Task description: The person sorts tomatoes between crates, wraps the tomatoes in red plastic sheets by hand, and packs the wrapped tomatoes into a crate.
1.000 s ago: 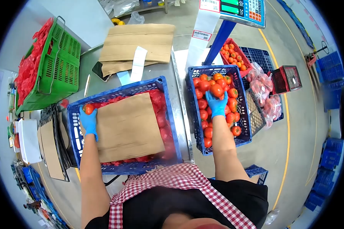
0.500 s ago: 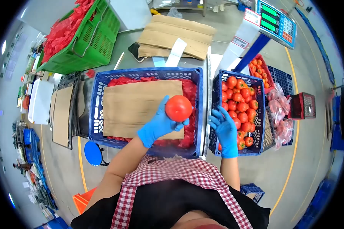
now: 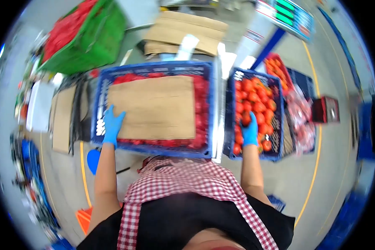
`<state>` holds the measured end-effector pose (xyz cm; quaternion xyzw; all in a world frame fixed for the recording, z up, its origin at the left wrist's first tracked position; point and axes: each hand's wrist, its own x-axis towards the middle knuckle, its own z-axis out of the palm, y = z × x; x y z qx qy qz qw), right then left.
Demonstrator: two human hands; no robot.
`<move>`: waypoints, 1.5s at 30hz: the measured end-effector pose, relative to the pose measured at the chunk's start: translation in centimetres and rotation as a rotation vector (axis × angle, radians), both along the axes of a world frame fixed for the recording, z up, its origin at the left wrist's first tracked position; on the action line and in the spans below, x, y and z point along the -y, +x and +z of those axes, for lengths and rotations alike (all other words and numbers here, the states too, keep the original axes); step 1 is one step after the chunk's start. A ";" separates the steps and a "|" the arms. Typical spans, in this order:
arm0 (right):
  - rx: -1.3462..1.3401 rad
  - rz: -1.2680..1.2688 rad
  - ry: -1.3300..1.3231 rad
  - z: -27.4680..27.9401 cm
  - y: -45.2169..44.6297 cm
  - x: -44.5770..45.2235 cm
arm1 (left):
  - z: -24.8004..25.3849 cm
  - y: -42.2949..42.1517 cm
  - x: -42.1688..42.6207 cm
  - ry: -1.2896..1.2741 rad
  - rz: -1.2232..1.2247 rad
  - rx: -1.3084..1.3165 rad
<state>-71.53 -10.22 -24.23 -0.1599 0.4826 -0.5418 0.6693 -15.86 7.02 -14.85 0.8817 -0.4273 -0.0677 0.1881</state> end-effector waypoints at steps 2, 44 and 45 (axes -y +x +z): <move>-0.341 0.191 0.039 -5.6 -2.8 -0.5 | -0.6 3.2 -2.8 0.069 0.014 -0.173; -1.849 1.013 -0.829 10.9 37.3 -8.0 | 3.6 37.9 -31.5 -0.826 0.969 -0.607; -1.868 0.989 -0.794 10.5 37.6 -8.2 | 6.0 35.4 -28.3 -0.768 1.073 -0.439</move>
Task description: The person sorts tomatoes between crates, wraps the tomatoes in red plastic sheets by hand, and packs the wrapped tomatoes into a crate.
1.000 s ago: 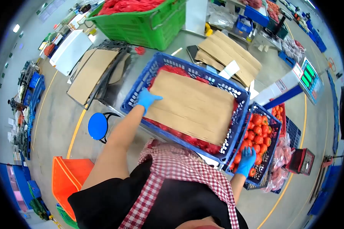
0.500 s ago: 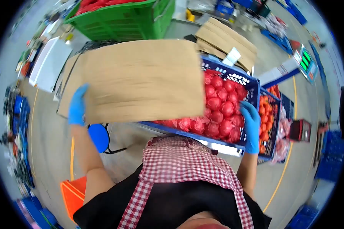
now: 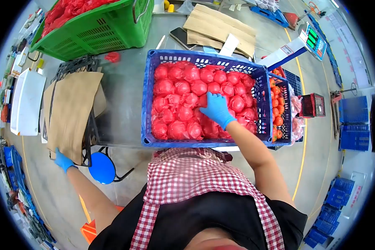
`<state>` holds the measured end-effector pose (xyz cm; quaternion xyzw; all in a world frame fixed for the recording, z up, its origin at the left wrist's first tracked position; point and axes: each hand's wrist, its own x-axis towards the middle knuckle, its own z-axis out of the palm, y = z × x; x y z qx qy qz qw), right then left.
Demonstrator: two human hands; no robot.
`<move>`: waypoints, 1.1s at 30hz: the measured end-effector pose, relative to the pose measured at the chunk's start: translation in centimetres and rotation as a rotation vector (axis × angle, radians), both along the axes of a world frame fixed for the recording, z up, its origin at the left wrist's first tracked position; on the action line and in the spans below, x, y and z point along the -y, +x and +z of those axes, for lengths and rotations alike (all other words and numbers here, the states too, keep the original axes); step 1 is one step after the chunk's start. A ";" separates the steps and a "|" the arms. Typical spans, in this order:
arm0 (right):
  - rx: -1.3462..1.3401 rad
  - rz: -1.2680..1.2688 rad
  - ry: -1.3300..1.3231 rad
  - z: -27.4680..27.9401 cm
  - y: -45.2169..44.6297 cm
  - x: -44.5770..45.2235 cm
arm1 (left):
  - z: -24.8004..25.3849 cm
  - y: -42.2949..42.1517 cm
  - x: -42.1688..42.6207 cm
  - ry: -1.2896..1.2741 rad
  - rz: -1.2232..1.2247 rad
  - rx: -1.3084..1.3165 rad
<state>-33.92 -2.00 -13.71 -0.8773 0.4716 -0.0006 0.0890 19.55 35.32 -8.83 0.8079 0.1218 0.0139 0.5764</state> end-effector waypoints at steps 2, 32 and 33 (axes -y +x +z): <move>-0.038 -0.070 -0.043 0.0 1.2 -0.4 | 2.6 -2.6 4.8 0.583 0.149 0.376; 1.255 -0.437 1.219 6.7 -12.8 3.1 | -2.6 -39.5 35.1 0.997 -1.754 0.848; 1.138 -0.340 1.019 6.7 -12.8 2.7 | -1.0 -39.6 34.7 0.966 -1.748 0.776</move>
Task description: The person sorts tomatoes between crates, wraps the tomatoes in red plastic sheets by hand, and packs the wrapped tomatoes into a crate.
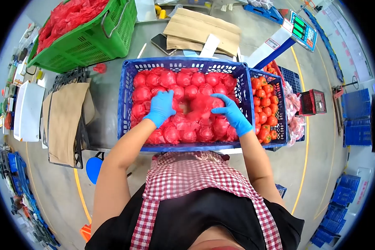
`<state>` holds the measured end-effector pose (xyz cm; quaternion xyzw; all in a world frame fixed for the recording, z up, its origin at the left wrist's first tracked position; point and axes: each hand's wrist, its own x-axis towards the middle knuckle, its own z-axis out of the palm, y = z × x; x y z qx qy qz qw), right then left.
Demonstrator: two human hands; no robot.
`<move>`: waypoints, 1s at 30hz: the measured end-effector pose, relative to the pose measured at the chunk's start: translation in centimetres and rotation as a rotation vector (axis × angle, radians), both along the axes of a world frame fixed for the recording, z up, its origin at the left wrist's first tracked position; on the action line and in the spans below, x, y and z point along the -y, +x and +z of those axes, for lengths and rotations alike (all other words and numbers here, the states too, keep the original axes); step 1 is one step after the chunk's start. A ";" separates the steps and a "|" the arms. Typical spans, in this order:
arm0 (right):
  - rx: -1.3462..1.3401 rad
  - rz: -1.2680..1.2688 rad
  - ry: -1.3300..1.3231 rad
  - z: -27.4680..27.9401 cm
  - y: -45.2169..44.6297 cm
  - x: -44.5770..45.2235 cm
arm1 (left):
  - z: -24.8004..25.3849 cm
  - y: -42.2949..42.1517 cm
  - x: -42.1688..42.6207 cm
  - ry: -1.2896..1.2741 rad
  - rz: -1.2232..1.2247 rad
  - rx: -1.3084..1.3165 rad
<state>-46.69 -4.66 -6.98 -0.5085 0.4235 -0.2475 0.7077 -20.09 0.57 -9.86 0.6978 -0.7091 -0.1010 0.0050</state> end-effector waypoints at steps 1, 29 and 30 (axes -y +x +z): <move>-0.129 0.038 -0.211 -0.1 0.0 -0.2 | 0.7 0.4 -0.2 -0.056 0.089 -0.119; -1.153 0.355 -0.658 -3.2 6.7 2.7 | 4.1 0.8 -2.6 0.172 -0.074 -0.461; -1.166 0.376 -0.640 -3.5 7.5 2.3 | 2.0 -0.5 -3.4 0.141 -0.157 -0.326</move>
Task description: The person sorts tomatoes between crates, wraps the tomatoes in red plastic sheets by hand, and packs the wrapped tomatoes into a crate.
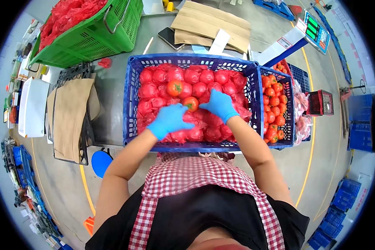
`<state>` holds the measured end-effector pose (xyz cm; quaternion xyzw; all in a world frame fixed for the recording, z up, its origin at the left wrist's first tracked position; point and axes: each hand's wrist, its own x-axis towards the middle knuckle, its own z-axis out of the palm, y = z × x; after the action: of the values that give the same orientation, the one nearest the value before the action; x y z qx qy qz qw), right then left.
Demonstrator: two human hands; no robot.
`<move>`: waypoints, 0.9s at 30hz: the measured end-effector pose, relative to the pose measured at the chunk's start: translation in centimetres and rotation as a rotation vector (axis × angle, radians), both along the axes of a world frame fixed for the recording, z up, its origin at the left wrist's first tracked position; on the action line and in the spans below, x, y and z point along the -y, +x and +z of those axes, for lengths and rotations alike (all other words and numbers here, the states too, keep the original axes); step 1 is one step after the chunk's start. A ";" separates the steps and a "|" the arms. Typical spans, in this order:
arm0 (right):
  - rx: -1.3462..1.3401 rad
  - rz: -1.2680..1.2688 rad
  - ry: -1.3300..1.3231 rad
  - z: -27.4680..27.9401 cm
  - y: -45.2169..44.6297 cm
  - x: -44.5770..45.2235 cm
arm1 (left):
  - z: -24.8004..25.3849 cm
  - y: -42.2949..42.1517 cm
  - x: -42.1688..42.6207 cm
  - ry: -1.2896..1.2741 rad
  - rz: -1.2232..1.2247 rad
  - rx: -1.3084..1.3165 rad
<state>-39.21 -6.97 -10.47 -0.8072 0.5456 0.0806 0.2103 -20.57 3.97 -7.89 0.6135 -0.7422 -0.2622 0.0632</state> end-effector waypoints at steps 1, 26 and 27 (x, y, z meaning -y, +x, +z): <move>-0.022 0.001 0.022 -0.4 0.5 -0.5 | -2.0 -0.9 0.2 0.030 0.004 0.076; 0.373 -0.146 0.264 4.5 -8.5 -1.8 | -2.4 0.7 -2.7 -0.157 0.040 -0.178; 0.272 -0.108 0.229 5.3 -8.7 -2.4 | -2.9 0.3 -2.5 -0.037 0.069 -0.197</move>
<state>-47.87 -4.59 -5.18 -0.7510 0.5419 0.0206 0.3766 -20.27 6.48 -10.82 0.6087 -0.7156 -0.3052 0.1559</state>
